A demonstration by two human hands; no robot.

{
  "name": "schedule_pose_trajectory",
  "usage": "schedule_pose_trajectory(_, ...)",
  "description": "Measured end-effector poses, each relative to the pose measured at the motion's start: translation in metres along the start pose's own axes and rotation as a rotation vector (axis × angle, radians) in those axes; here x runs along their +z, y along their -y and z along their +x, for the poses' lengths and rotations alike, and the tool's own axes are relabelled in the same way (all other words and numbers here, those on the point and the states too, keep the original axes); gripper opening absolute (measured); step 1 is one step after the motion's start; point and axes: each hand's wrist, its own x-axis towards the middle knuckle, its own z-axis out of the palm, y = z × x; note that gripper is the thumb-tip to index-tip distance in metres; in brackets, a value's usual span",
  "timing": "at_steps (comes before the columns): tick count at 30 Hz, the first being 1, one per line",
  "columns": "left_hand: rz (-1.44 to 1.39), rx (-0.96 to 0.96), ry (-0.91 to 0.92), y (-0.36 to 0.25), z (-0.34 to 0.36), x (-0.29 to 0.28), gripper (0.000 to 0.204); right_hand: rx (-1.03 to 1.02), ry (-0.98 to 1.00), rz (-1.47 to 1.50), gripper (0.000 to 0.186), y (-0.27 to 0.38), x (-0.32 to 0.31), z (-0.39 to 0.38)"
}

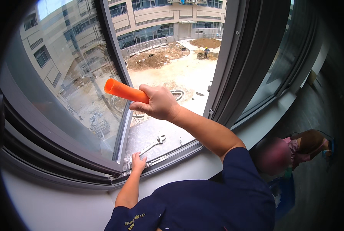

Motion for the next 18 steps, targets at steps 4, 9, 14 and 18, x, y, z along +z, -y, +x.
schedule_pose_trajectory(4, 0.057, -0.07, 0.016, -0.01, 0.01, -0.006, 0.055, -0.022, 0.0, -0.053, 0.045, -0.019, 0.016, 0.031)
schedule_pose_trajectory(9, 0.227, -0.001, 0.013, -0.003, 0.022, 0.005, 0.056, 0.038, -0.058, -0.2, 0.05, -0.083, 0.06, 0.044)
schedule_pose_trajectory(14, 0.348, 0.087, 0.05, -0.011, 0.032, 0.007, 0.044, 0.193, 0.016, -0.261, 0.051, -0.148, 0.097, 0.04)
schedule_pose_trajectory(18, 0.415, 0.107, -0.019, -0.018, 0.029, 0.003, 0.035, 0.294, 0.108, -0.337, 0.051, -0.186, 0.118, 0.036)
